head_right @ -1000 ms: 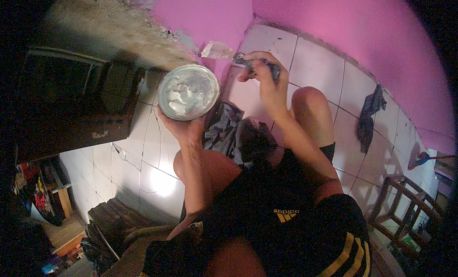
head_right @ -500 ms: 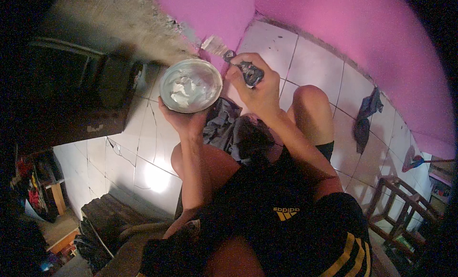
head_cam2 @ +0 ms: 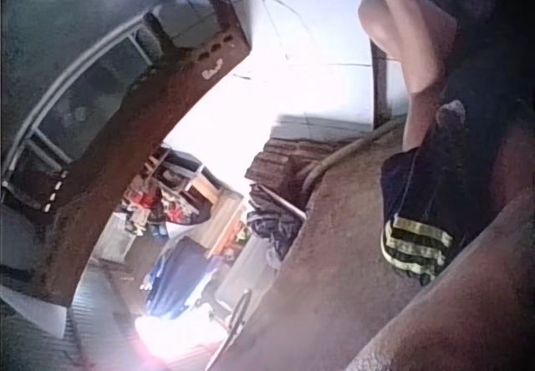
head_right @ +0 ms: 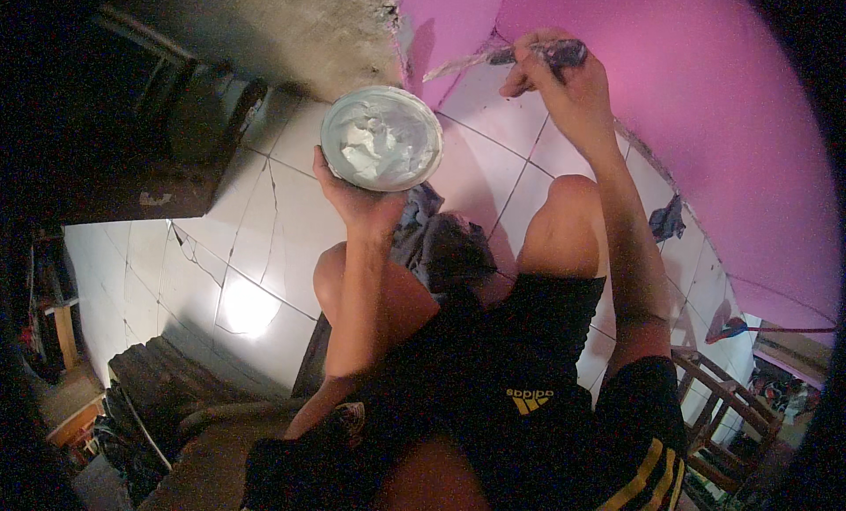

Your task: The person applies a white substance from a bowl onto a damaged section of a wall using a putty knife. They spread and smooth the material across the surface, occasionally scraping excess from the tool back into the bowl.

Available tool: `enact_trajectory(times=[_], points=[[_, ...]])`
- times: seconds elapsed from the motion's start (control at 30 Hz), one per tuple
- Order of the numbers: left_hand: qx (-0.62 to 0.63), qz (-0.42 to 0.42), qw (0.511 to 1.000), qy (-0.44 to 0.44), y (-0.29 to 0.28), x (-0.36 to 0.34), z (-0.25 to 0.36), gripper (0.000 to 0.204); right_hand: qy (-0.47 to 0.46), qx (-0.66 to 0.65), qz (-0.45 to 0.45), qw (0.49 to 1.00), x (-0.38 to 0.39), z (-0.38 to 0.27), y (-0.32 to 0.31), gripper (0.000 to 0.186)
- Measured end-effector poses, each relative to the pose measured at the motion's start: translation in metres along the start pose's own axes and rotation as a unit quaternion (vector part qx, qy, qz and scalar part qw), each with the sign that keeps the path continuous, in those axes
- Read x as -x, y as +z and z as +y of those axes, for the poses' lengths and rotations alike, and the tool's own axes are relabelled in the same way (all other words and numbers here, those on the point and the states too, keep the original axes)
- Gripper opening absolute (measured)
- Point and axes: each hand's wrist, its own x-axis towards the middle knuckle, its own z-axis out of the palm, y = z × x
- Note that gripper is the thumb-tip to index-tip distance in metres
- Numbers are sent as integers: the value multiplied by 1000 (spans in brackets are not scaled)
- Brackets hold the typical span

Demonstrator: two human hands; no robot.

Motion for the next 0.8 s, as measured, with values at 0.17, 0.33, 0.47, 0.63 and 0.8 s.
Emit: enact_trajectory(times=[0.17, 0.33, 0.47, 0.63, 0.8], points=[[14, 10, 1000, -13, -3, 1, 1, 62, -23, -12, -6, 1000, -8, 8, 9, 18], [15, 12, 1000, -6, -4, 0, 0, 62, -76, 64, 6, 995, 8, 6, 32, 13], [26, 15, 999, -18, -6, -2, -1, 61, -103, 75, 13, 992, 14, 4, 44, 14], [31, 11, 999, -19, -6, -2, 0, 60, -92, 110, 29, 989, 18, 3, 53, 17], [40, 7, 999, -24, -8, -4, -1, 61, -134, 184, -4, 974, 21, 7, 53, 18]])
